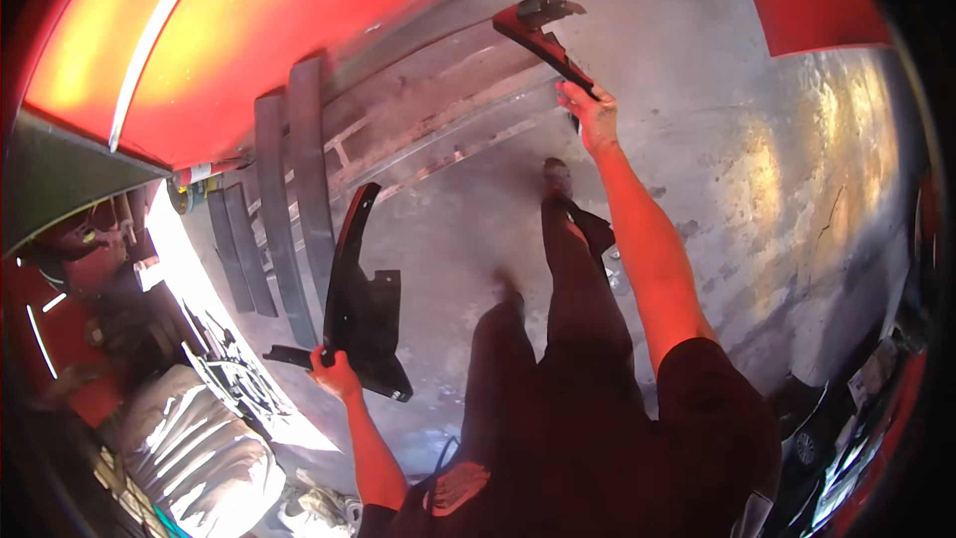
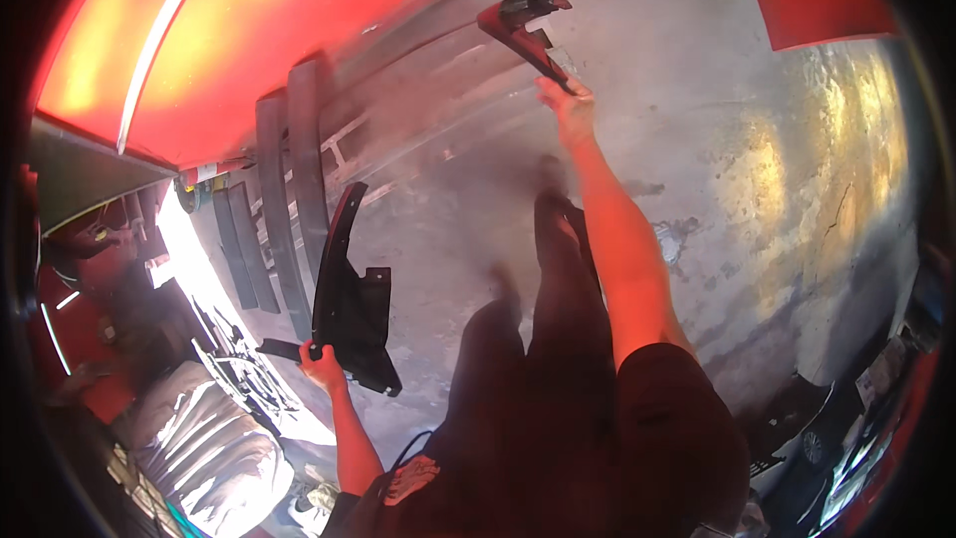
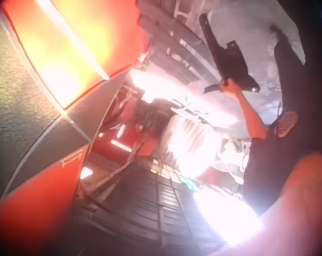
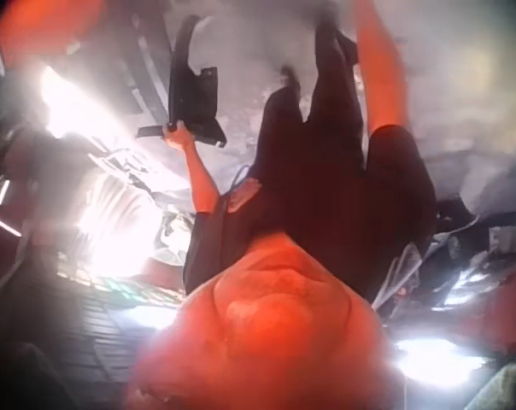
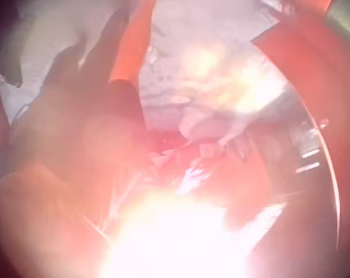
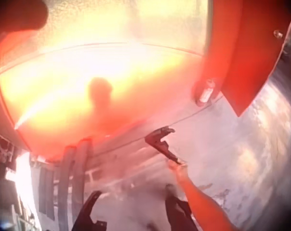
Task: The person cleans various black plastic car parts, including a bumper and trim pieces, using a bucket of water and a cloth. They scrub the parts, rinse them, and place them on a wooden rack to dry.
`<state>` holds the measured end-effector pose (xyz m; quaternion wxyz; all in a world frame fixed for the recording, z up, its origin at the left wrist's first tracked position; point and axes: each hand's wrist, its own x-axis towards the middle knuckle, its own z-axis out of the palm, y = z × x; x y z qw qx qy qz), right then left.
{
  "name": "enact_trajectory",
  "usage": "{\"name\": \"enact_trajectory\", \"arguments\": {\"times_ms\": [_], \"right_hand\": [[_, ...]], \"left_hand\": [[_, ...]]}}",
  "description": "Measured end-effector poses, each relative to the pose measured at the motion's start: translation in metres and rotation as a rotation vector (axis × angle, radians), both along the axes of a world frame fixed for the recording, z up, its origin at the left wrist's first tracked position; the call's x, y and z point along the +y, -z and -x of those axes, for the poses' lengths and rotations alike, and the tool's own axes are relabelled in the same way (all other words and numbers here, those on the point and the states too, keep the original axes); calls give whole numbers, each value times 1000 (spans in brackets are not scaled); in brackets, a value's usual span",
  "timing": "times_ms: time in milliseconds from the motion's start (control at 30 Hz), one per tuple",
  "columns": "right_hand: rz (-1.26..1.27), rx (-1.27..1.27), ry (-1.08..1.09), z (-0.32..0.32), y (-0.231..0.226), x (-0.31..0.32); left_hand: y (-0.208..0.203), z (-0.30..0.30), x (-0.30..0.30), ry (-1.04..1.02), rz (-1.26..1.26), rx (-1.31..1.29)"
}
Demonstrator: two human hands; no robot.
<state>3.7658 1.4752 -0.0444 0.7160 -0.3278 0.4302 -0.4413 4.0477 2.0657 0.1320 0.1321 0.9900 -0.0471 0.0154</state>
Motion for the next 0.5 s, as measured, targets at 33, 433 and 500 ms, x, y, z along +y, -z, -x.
{"name": "enact_trajectory", "arguments": {"times_ms": [33,433,500], "right_hand": [[-74,-1,0,-10,32,-5],[-671,349,-81,95,210,46],[-579,530,-250,112,216,45]], "left_hand": [[-4,-3,-4,-21,1,28],[-8,7,-138,50,28,48],[-6,9,-154,59,18,84]]}}
